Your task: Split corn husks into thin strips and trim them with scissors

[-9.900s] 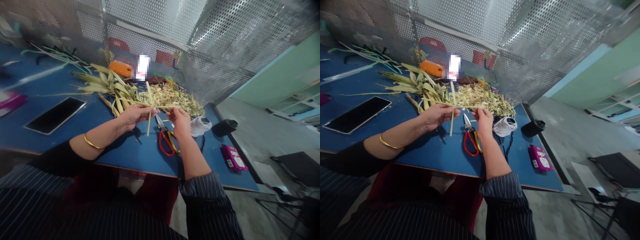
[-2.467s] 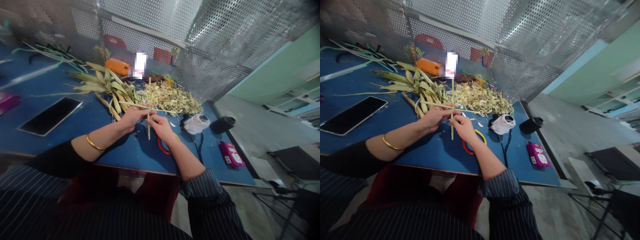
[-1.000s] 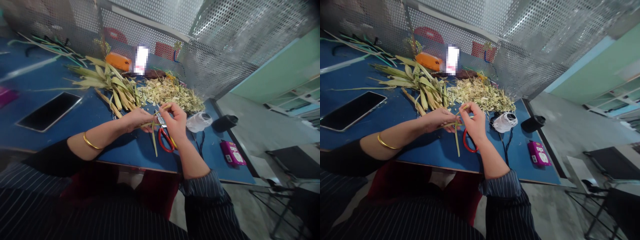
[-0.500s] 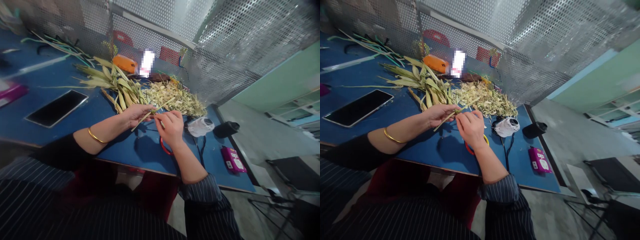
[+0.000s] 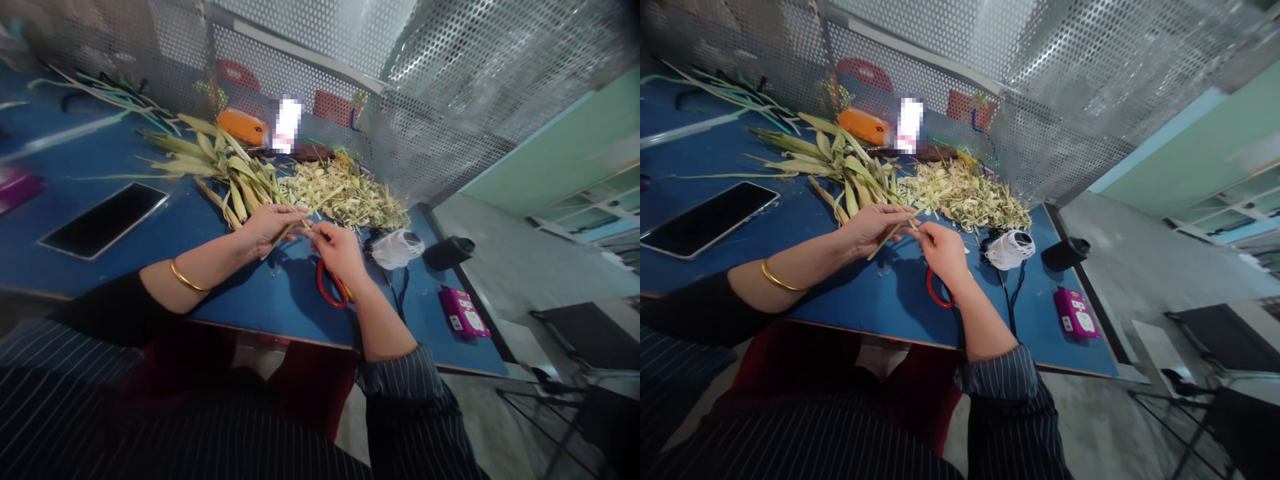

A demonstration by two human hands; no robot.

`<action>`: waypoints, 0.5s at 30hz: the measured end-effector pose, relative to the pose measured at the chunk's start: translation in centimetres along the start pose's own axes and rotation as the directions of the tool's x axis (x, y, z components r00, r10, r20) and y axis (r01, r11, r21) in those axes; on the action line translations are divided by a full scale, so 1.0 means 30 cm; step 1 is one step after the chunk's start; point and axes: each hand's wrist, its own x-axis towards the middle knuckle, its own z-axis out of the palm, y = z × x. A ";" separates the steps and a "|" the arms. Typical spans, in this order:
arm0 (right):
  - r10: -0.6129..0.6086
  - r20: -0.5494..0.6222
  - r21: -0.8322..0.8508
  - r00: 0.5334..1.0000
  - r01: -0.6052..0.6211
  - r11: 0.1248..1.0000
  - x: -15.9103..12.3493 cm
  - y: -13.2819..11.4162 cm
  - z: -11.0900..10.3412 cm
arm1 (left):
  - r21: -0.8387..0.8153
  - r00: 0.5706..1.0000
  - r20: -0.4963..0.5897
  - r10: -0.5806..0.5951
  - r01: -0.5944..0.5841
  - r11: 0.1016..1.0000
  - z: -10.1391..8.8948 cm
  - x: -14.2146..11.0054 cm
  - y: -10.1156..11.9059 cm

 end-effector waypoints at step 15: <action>-0.020 -0.153 0.283 0.988 0.063 0.957 0.001 -0.029 -0.001 | 0.528 0.955 0.295 0.029 -0.189 0.828 0.023 -0.030 -0.060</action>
